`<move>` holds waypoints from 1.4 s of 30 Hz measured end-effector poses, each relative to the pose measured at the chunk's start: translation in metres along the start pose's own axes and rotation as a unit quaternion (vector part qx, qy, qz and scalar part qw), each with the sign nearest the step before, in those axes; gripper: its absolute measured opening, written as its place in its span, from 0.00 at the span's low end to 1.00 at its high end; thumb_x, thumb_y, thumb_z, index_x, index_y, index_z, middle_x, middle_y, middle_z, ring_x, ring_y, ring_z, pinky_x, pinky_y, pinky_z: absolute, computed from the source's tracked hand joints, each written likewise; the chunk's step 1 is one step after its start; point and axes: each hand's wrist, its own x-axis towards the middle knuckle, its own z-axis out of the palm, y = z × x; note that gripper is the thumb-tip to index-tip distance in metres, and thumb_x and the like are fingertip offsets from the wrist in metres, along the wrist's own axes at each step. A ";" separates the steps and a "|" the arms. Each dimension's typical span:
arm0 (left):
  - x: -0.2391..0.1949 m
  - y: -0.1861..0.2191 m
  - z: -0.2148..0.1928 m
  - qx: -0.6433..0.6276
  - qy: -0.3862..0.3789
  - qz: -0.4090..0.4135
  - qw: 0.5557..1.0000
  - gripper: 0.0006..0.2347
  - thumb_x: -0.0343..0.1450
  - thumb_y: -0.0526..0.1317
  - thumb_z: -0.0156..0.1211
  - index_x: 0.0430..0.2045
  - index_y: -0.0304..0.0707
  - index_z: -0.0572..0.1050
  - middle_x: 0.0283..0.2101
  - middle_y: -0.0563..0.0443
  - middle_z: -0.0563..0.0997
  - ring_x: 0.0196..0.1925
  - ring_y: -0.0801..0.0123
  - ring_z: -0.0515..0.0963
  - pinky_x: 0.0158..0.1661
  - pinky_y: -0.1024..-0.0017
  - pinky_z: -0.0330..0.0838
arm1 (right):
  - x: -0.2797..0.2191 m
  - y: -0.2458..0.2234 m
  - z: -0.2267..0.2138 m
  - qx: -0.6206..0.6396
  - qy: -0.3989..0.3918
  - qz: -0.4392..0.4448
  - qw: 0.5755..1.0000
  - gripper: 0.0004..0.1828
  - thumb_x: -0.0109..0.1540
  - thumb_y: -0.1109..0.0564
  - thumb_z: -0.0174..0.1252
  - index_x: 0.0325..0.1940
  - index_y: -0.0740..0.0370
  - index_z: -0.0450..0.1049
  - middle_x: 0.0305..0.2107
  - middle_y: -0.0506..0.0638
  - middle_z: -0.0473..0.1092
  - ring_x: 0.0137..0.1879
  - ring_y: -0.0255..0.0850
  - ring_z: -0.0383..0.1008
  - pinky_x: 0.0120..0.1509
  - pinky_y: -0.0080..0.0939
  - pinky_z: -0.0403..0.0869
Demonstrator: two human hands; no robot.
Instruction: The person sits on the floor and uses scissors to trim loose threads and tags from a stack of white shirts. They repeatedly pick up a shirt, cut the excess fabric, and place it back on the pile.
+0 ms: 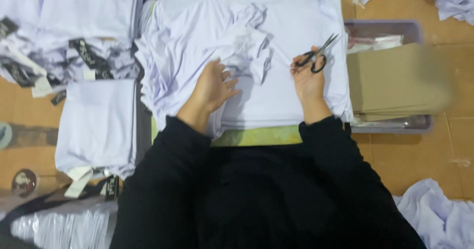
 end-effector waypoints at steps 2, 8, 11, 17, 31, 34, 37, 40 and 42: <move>-0.012 0.005 -0.010 0.138 -0.018 0.056 0.989 0.35 0.73 0.47 0.44 0.73 0.36 0.36 0.70 0.28 0.41 0.70 0.31 0.47 0.63 0.34 0.39 | -0.005 -0.003 0.004 0.005 -0.004 0.002 1.000 0.26 0.66 0.25 0.43 0.62 0.35 0.61 0.38 0.56 0.76 0.42 0.47 0.78 0.43 0.37 0.74; -0.006 0.027 -0.013 0.787 0.108 0.181 0.580 0.41 0.63 0.44 0.69 0.73 0.46 0.53 0.69 0.26 0.58 0.72 0.30 0.56 0.65 0.39 0.54 | -0.009 0.001 0.003 0.004 -0.023 0.011 1.000 0.28 0.66 0.25 0.43 0.64 0.36 0.62 0.38 0.56 0.76 0.43 0.46 0.79 0.45 0.37 0.75; 0.017 0.028 0.015 0.882 0.134 0.117 0.436 0.56 0.56 0.55 0.76 0.76 0.49 0.42 0.74 0.25 0.50 0.74 0.28 0.48 0.64 0.32 0.49 | -0.005 0.004 -0.001 0.009 -0.037 0.016 0.999 0.28 0.66 0.25 0.43 0.65 0.35 0.62 0.38 0.56 0.76 0.43 0.47 0.79 0.46 0.38 0.75; 0.101 0.048 0.059 0.879 0.120 0.037 0.459 0.61 0.57 0.53 0.79 0.75 0.49 0.29 0.66 0.31 0.65 0.68 0.36 0.63 0.62 0.37 0.55 | -0.006 0.003 0.000 0.017 -0.045 0.008 0.999 0.27 0.66 0.26 0.45 0.64 0.37 0.61 0.36 0.55 0.75 0.41 0.46 0.78 0.45 0.38 0.75; 0.150 0.081 0.025 0.489 0.130 0.180 0.844 0.33 0.66 0.55 0.68 0.65 0.48 0.62 0.62 0.33 0.73 0.67 0.40 0.69 0.64 0.48 0.64 | -0.004 0.006 -0.015 -0.130 -0.074 0.028 0.988 0.25 0.71 0.37 0.43 0.67 0.50 0.57 0.34 0.66 0.74 0.43 0.52 0.78 0.50 0.43 0.75; 0.145 0.096 0.032 0.541 0.090 0.209 0.810 0.40 0.65 0.50 0.68 0.72 0.43 0.54 0.65 0.29 0.70 0.70 0.38 0.64 0.67 0.44 0.59 | 0.021 -0.022 0.036 -0.260 -0.058 0.086 0.960 0.20 0.72 0.48 0.45 0.65 0.57 0.60 0.29 0.65 0.75 0.39 0.48 0.77 0.49 0.40 0.74; 0.157 0.088 0.016 0.548 0.036 0.277 0.788 0.48 0.60 0.43 0.73 0.73 0.33 0.47 0.65 0.20 0.64 0.69 0.26 0.60 0.68 0.40 0.54 | 0.069 -0.045 0.084 -0.374 -0.100 -0.028 0.922 0.22 0.67 0.48 0.56 0.61 0.61 0.63 0.29 0.60 0.78 0.40 0.43 0.74 0.49 0.37 0.67; 0.180 0.071 -0.012 0.485 -0.036 0.387 0.784 0.39 0.68 0.46 0.62 0.75 0.40 0.49 0.69 0.31 0.60 0.72 0.34 0.56 0.70 0.45 0.49 | 0.118 -0.044 0.117 -0.269 -0.085 -0.199 0.939 0.25 0.68 0.48 0.58 0.63 0.61 0.59 0.23 0.57 0.73 0.40 0.46 0.78 0.49 0.36 0.69; 0.192 0.071 -0.021 0.418 -0.099 0.412 0.804 0.38 0.74 0.66 0.36 0.74 0.38 0.49 0.70 0.31 0.57 0.74 0.38 0.52 0.71 0.46 0.41 | 0.155 -0.027 0.109 -0.204 -0.104 -0.283 0.931 0.27 0.66 0.54 0.63 0.62 0.64 0.59 0.20 0.60 0.70 0.35 0.51 0.76 0.49 0.40 0.73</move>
